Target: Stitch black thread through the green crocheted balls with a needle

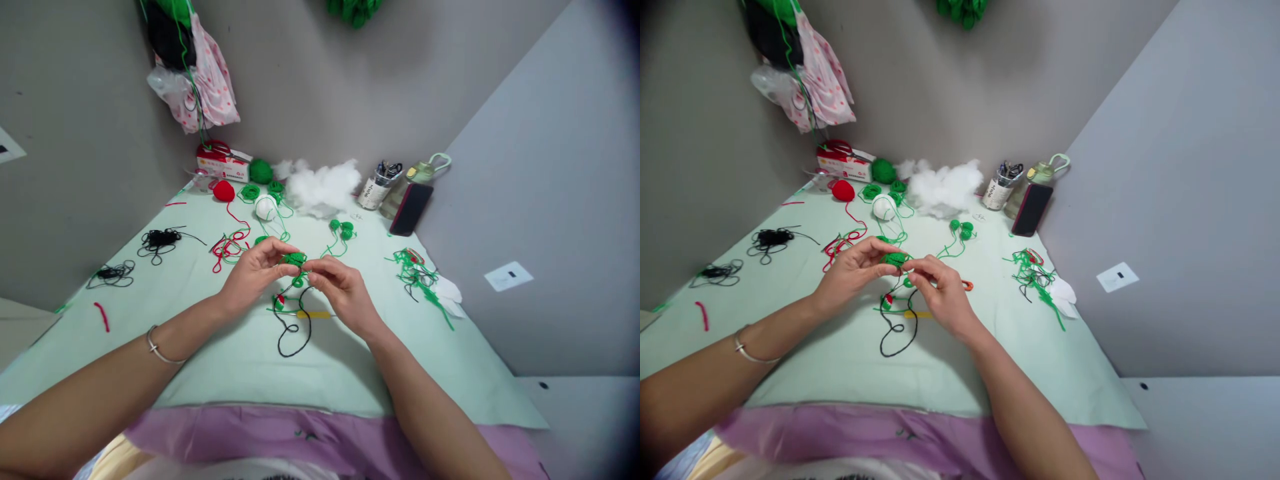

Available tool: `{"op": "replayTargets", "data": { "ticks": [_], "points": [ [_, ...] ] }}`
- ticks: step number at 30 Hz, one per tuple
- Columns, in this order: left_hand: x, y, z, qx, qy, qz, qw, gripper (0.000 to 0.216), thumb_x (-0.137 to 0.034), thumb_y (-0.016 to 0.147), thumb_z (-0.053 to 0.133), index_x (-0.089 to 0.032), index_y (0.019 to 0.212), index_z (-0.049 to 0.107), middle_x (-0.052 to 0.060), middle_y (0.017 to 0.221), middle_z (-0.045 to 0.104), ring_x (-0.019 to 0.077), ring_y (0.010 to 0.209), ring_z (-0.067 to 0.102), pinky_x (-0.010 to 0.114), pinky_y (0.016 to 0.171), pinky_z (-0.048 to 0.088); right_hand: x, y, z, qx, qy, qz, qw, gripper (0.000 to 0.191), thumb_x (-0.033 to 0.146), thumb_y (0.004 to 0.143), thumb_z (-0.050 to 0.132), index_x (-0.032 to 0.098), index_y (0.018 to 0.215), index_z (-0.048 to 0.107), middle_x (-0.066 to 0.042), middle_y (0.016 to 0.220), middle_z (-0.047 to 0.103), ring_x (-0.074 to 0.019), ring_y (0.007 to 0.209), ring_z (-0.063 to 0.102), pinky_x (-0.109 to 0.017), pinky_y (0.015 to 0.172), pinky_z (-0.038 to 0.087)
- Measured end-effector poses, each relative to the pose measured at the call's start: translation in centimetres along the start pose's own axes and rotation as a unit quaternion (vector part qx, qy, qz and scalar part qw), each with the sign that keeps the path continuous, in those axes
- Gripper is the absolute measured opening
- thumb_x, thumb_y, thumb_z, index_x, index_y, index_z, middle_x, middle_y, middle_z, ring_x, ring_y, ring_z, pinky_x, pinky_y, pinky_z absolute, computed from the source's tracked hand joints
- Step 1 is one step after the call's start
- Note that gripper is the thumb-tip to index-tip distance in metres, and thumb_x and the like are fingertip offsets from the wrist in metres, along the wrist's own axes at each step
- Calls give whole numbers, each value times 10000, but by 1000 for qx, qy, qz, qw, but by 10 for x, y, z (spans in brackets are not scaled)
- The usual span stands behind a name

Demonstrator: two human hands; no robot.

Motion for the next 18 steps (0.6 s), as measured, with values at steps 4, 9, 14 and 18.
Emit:
{"op": "replayTargets", "data": {
  "ticks": [4,9,14,18],
  "points": [
    [2,-1,-1,-14,-13,-3,1000,246,-267,767,821,-179,947,677,8,851,698,167,809,681,307,776,543,-17,2,11,19,116,64,991,159,348,870,696,199,925,698,9,736,616,-118,651,524,-276,642,455],
    [6,-4,-3,-38,-27,-23,999,263,-272,732,833,-173,911,668,3,827,682,165,791,667,304,761,535,-30,2,23,-4,165,106,981,223,373,804,744,196,839,614,27,661,595,-119,616,533,-264,610,464],
    [8,-3,1,-31,-28,-18,999,271,-273,716,844,-177,878,649,-10,801,664,155,763,656,291,728,532,-28,2,22,-38,183,100,977,215,348,810,736,194,791,586,33,667,581,-106,593,523,-253,589,445],
    [9,-4,4,-32,-19,-23,999,281,-279,709,852,-180,866,641,-15,785,648,151,733,647,281,695,520,-22,4,14,-42,167,96,980,231,356,816,749,194,791,585,30,679,592,-108,607,549,-260,606,467]
  ]
}}
Point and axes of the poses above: each hand's wrist, its own y-axis towards the middle knuckle, its own z-axis out of the palm, x = y × z, the point moved 10 cm from there along y, towards the middle knuckle
